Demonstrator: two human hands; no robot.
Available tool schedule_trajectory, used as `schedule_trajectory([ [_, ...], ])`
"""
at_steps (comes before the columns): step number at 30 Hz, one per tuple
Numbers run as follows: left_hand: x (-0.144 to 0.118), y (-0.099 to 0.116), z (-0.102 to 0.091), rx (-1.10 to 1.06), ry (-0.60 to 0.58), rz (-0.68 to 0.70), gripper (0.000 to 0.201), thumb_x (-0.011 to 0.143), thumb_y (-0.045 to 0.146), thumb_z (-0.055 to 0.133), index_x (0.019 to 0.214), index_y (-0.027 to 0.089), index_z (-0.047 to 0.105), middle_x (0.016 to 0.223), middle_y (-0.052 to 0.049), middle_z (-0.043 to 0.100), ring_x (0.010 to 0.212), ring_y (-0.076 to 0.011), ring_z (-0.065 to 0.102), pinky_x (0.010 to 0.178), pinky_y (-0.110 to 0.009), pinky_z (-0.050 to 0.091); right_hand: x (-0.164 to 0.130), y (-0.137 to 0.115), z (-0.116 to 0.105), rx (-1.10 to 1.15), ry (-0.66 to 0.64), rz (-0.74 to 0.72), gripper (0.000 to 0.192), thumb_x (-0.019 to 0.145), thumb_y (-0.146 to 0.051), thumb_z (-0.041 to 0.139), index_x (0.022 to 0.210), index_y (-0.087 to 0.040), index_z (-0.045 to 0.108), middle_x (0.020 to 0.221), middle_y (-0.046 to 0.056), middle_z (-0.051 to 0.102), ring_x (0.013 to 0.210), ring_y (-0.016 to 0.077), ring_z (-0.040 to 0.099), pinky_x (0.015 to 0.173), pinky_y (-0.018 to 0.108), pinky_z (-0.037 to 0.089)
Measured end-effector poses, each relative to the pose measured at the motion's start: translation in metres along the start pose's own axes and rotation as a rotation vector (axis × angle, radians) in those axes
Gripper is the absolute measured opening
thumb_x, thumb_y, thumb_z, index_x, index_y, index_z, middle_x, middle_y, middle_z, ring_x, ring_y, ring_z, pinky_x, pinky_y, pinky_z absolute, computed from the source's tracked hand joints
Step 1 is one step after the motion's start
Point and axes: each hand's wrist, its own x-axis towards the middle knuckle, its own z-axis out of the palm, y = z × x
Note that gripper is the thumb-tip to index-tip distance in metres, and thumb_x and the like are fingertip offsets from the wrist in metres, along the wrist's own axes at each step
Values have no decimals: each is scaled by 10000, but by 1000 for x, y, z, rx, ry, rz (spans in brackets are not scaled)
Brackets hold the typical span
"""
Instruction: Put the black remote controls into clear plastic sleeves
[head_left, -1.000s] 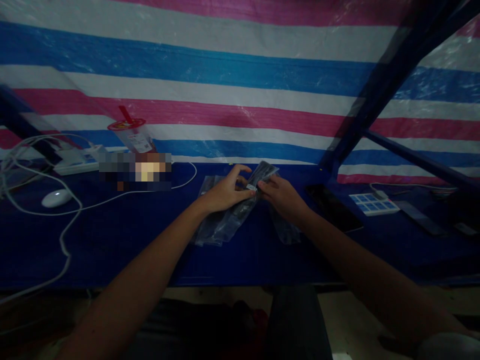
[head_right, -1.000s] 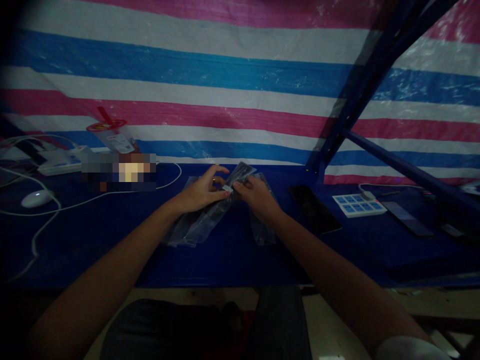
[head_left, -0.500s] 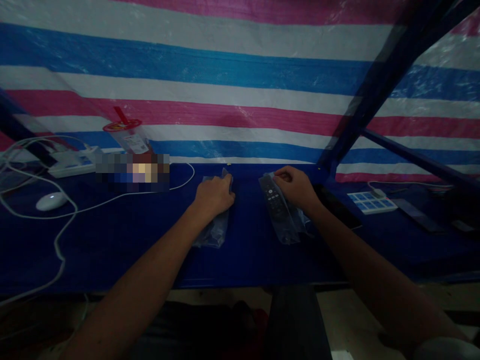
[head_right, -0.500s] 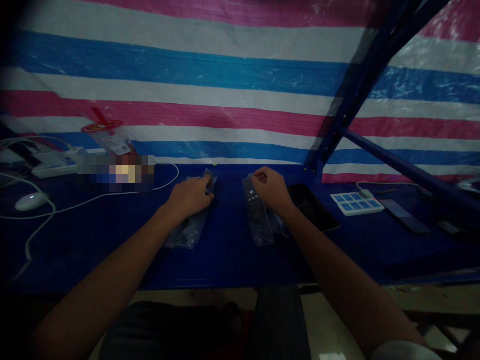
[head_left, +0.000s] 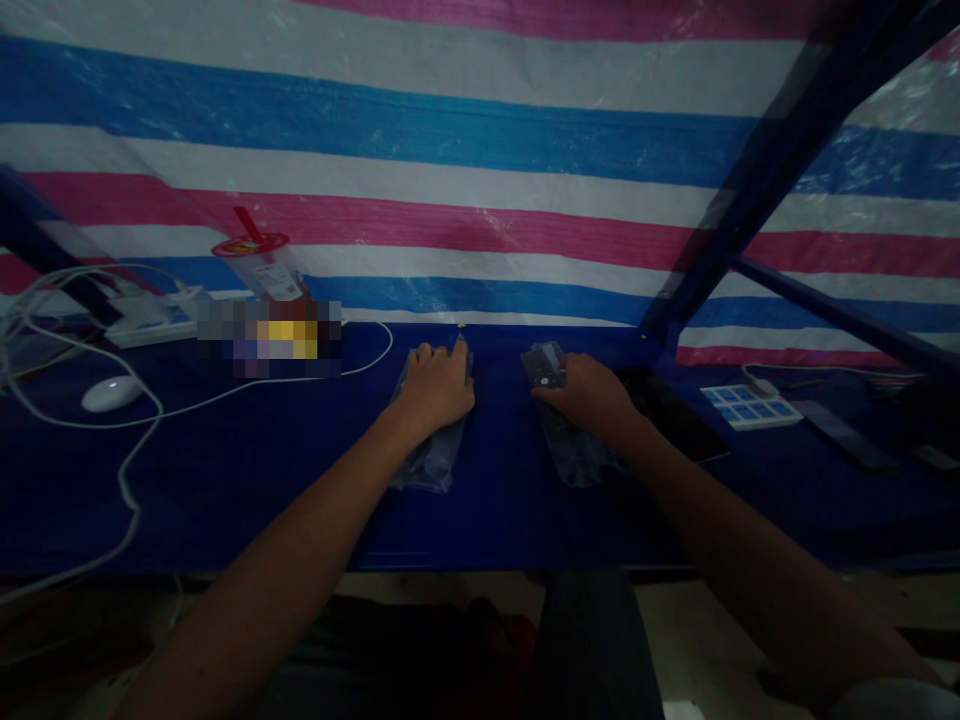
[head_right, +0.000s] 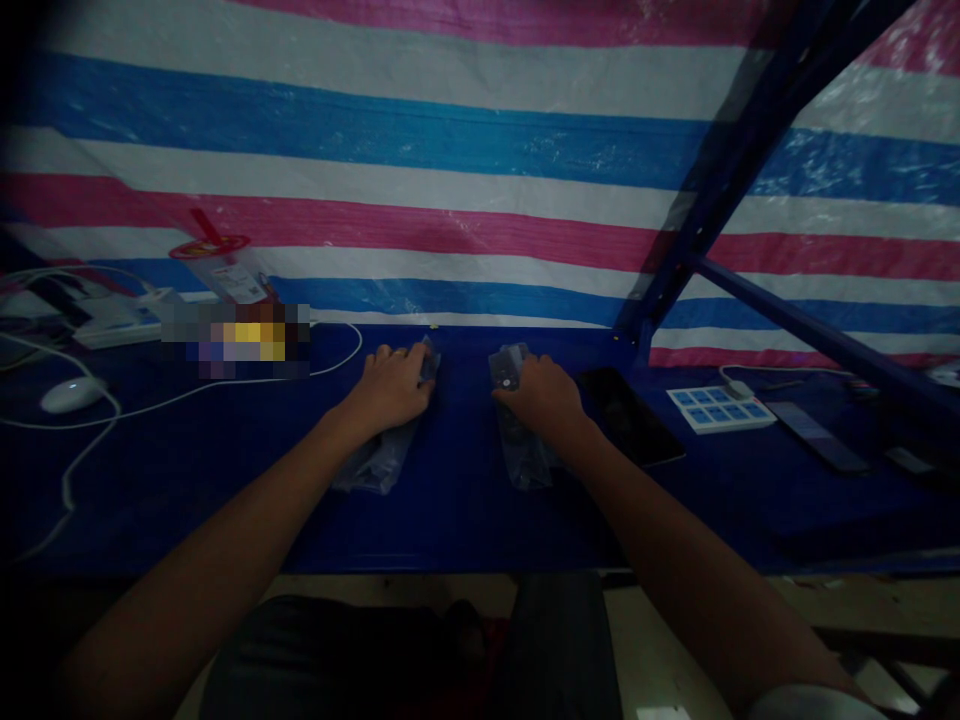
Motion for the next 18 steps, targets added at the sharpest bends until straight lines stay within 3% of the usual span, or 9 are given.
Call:
schedule_trajectory([
  [3,0,-1,1,21,47,-36,530,880,369,526,1281,26,581,1195,-308,591,1176,-488,466,966,-605,376,-1,-3,1,40,-16,-8,390,782,-470,727,1022,-173,647,973,172,695,915,339,673,788,467,521],
  [7,3,-5,5,33,59,-66,459,899,412,519,1193,80,639,1176,-271,600,1169,-458,473,963,-583,390,-3,-10,-2,51,-54,-7,324,793,-377,690,1020,-148,655,972,193,703,898,353,687,766,466,518],
  [14,3,-3,1,97,67,-68,413,942,379,466,1149,78,658,1154,-251,617,1146,-424,506,956,-562,407,-9,-24,-15,-6,-195,48,254,823,-372,596,911,-149,679,912,187,722,820,330,701,694,416,492],
  [18,6,-2,-4,56,157,-39,349,957,321,450,1084,81,668,1126,-240,633,1135,-394,531,972,-553,411,-7,-25,-17,48,-168,48,259,818,-371,581,939,-154,652,898,165,717,820,306,685,682,384,467],
])
